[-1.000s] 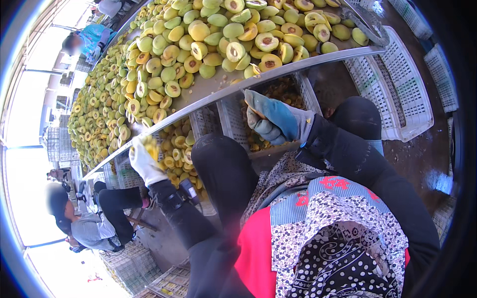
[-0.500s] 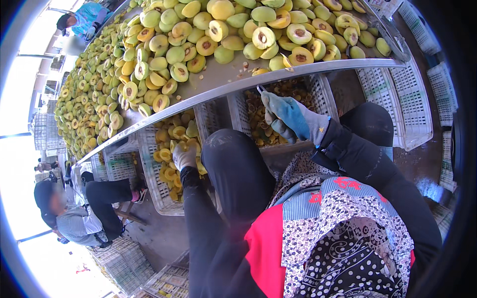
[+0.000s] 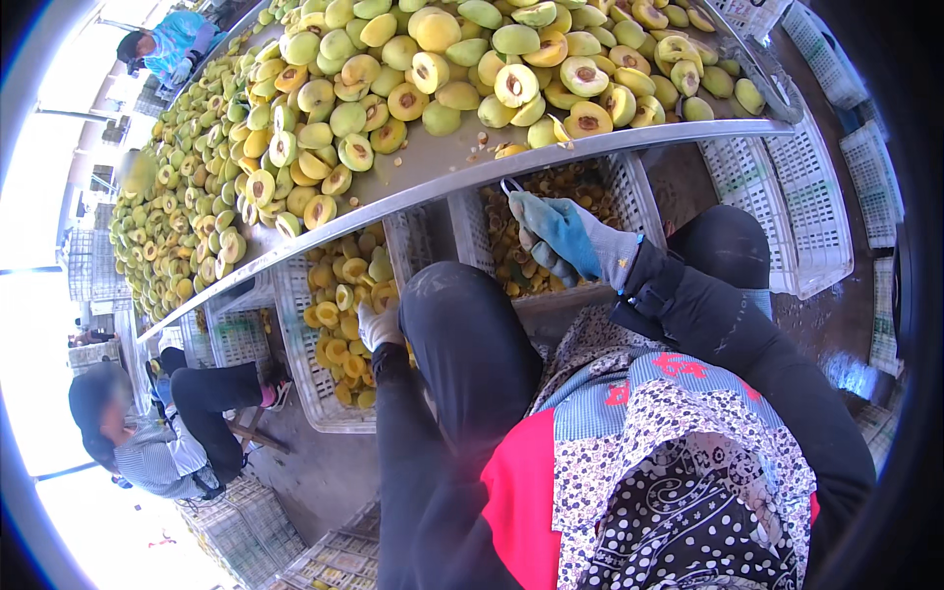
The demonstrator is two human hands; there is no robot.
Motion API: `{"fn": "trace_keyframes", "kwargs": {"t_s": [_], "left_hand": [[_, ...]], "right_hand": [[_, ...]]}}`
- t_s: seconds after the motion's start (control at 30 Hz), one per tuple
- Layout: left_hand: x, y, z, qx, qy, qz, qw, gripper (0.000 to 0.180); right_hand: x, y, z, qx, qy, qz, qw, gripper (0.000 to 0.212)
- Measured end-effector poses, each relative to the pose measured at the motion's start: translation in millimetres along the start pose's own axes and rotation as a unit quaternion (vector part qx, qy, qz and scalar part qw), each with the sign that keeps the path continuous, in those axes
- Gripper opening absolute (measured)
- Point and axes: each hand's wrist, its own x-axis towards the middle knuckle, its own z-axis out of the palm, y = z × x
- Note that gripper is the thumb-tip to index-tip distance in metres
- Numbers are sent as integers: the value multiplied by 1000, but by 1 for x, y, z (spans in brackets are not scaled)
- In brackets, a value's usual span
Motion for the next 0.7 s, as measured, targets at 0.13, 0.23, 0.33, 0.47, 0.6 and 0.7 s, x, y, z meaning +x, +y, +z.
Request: {"fn": "trace_keyframes", "kwargs": {"t_s": [0.13, 0.23, 0.33, 0.47, 0.6, 0.7], "left_hand": [[-5, -24, -19, -32, 31, -10, 999, 54], [-21, 6, -44, -237, 17, -2, 971, 40], [-35, 53, -89, -466, -35, 50, 883, 34], [-109, 170, -129, -467, -165, 247, 833, 33], [-154, 231, -121, -354, -160, 444, 807, 31], [-181, 258, -91, -354, -198, 478, 779, 27]], "right_hand": [[-1, -6, 9, -21, -9, -31, 999, 54], [-3, -7, 6, -12, -8, -45, 999, 55], [-6, -8, 7, 2, -19, -66, 998, 54], [-23, -20, 9, 26, -56, -56, 997, 45], [-38, -33, 18, 50, -93, -74, 992, 54], [-37, -30, 20, 83, -152, -63, 983, 56]]}}
